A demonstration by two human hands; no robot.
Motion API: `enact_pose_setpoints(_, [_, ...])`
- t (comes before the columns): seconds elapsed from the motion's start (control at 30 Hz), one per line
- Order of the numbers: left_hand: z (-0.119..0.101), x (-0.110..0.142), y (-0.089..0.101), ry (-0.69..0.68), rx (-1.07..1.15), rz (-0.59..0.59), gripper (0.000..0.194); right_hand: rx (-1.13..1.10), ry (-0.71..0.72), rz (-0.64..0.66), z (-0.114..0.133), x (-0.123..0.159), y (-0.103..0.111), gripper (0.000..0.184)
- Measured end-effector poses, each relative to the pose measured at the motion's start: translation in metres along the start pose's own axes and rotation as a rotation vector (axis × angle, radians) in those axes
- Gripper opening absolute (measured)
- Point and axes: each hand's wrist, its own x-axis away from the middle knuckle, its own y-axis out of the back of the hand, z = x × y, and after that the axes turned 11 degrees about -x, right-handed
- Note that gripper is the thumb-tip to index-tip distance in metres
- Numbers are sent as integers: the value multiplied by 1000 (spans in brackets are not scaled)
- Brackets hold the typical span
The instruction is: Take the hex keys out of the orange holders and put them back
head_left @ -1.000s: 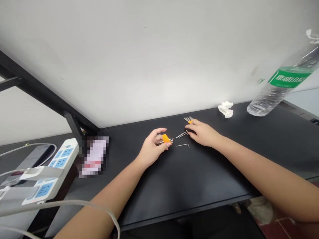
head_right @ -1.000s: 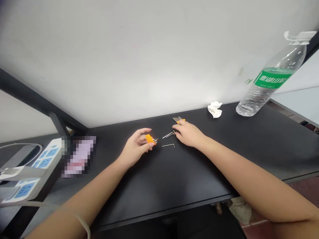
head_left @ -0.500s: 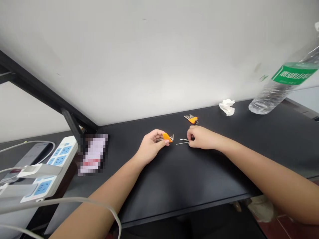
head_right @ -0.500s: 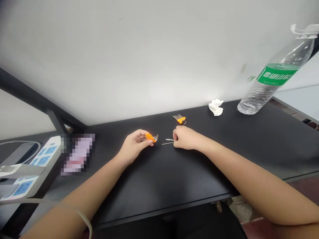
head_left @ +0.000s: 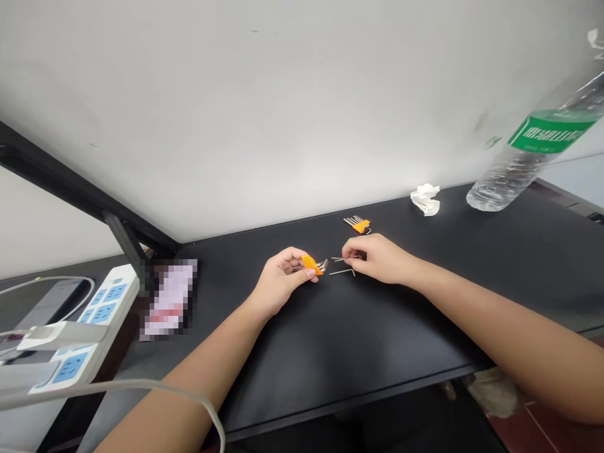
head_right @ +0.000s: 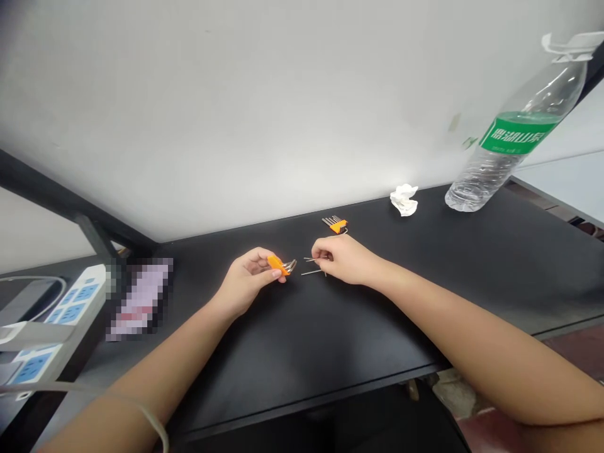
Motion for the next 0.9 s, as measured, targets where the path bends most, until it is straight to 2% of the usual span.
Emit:
enact_pose_setpoints(0.13, [1,-1,0,14,-3,-14,30,-37,42,-97,-5,-1,-3,12])
enact_pose_setpoints(0.23, [2,-1,0,25,-7,-21,31,8,60,-73,-10,-3,-5,18])
enact_pose_setpoints(0.37, [2,-1,0,27,-6,-31,32,-9,64,-39,-13,-4,-8,17])
enact_pose_setpoints(0.47, [2,-1,0,31,-5,-26,32,-93,2,-8,-11,-3,-8,13])
enact_pose_setpoints(0.63, [0,0,-1,37,-7,-31,33,-245,-180,2,-7,-3,-4,8])
enact_pose_setpoints(0.77, [-2,1,-2,40,-12,-26,32,-140,-192,18,-8,-3,0,5])
enact_pose_setpoints(0.9, [-5,1,-3,41,-18,-32,33,36,-77,-8,-14,-2,1,12])
